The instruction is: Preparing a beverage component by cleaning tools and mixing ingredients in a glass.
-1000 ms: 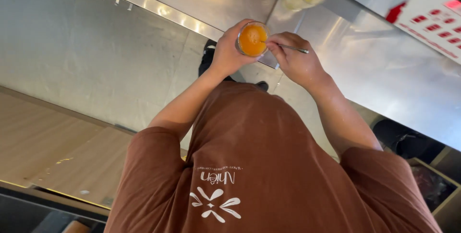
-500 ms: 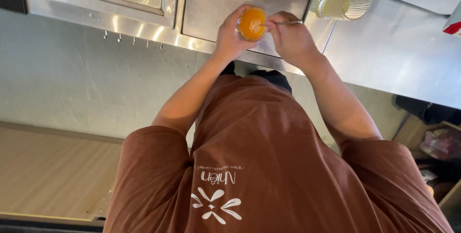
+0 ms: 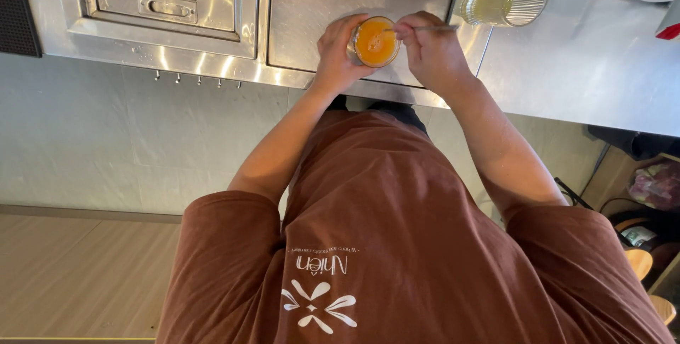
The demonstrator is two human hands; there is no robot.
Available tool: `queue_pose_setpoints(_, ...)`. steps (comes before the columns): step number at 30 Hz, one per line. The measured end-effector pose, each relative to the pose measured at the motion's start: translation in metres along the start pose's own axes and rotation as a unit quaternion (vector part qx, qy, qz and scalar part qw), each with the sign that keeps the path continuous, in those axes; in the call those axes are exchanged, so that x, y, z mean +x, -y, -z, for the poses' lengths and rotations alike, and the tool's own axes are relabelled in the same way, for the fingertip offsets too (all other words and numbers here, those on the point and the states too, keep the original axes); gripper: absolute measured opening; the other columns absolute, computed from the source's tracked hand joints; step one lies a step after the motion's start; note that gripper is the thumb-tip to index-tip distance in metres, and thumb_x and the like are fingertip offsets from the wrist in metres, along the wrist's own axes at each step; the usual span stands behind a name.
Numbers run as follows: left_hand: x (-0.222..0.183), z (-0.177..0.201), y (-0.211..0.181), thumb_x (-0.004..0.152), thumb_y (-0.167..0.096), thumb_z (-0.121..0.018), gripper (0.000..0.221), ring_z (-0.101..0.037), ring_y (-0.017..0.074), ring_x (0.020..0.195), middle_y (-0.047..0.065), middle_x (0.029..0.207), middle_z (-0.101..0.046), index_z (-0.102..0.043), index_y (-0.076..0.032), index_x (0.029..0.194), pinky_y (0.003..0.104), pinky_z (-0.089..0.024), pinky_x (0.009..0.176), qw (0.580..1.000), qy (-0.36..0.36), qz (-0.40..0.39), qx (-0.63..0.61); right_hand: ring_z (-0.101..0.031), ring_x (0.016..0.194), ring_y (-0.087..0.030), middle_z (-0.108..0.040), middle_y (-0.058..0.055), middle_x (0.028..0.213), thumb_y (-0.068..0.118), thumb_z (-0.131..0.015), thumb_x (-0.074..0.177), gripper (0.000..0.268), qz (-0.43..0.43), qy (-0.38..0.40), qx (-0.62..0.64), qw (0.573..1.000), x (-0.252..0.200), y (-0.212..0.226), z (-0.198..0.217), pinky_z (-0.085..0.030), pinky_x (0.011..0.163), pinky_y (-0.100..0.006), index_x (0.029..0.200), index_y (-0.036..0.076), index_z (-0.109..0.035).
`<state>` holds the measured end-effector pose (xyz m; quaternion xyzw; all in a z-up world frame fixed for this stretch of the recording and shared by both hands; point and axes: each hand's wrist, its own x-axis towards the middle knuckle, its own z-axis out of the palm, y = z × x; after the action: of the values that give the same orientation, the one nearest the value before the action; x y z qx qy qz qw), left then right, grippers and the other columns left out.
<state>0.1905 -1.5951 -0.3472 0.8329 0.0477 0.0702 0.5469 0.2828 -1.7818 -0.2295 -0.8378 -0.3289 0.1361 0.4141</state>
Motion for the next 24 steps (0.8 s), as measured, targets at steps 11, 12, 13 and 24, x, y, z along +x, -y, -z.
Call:
queue_pose_setpoints(11,-0.004,0.003,0.004,0.061,-0.029,-0.098,0.085,-0.046,0.0283,0.137,0.003,0.134,-0.061,-0.057,-0.019,0.134,0.046,-0.028,0.112,0.998,-0.006,0.014,0.068,-0.072,0.094,-0.033,-0.073,-0.013,0.103,0.003,-0.06,0.106,0.01,0.096,-0.024,-0.148,0.984,-0.01,0.006,-0.004,-0.057,0.085,-0.039,0.106,0.0,-0.07)
queue_pose_setpoints(12,-0.002,0.002,0.005,0.061,-0.029,-0.098,0.085,-0.046,0.0283,0.137,0.003,0.134,-0.061,-0.057,-0.019,0.134,0.046,-0.028,0.112,0.998,-0.007,0.012,0.069,-0.072,0.094,-0.033,-0.073,-0.013,0.103,0.003,-0.06,0.106,0.01,0.097,-0.025,-0.149,0.984,-0.008,0.005,-0.003,-0.057,0.085,-0.039,0.106,0.0,-0.07)
queue_pose_setpoints(13,-0.003,0.002,0.007,0.061,-0.028,-0.098,0.085,-0.045,0.0291,0.136,0.003,0.134,-0.061,-0.057,-0.019,0.135,0.047,-0.027,0.112,0.997,-0.006,0.007,0.071,-0.071,0.092,-0.032,-0.072,-0.015,0.103,0.004,-0.061,0.107,0.01,0.06,-0.014,-0.096,0.993,-0.009,0.005,-0.003,-0.057,0.083,-0.038,0.106,-0.002,-0.069)
queue_pose_setpoints(24,-0.004,0.005,0.009,0.056,-0.024,-0.097,0.092,-0.045,0.0293,0.136,0.004,0.137,-0.059,-0.055,-0.02,0.138,0.048,-0.028,0.111,0.996,0.021,0.011,0.09,-0.07,0.095,-0.036,-0.072,-0.015,0.101,0.005,-0.061,0.105,0.009,0.093,0.009,-0.114,0.989,-0.015,0.012,0.001,-0.057,0.086,-0.04,0.104,-0.001,-0.068)
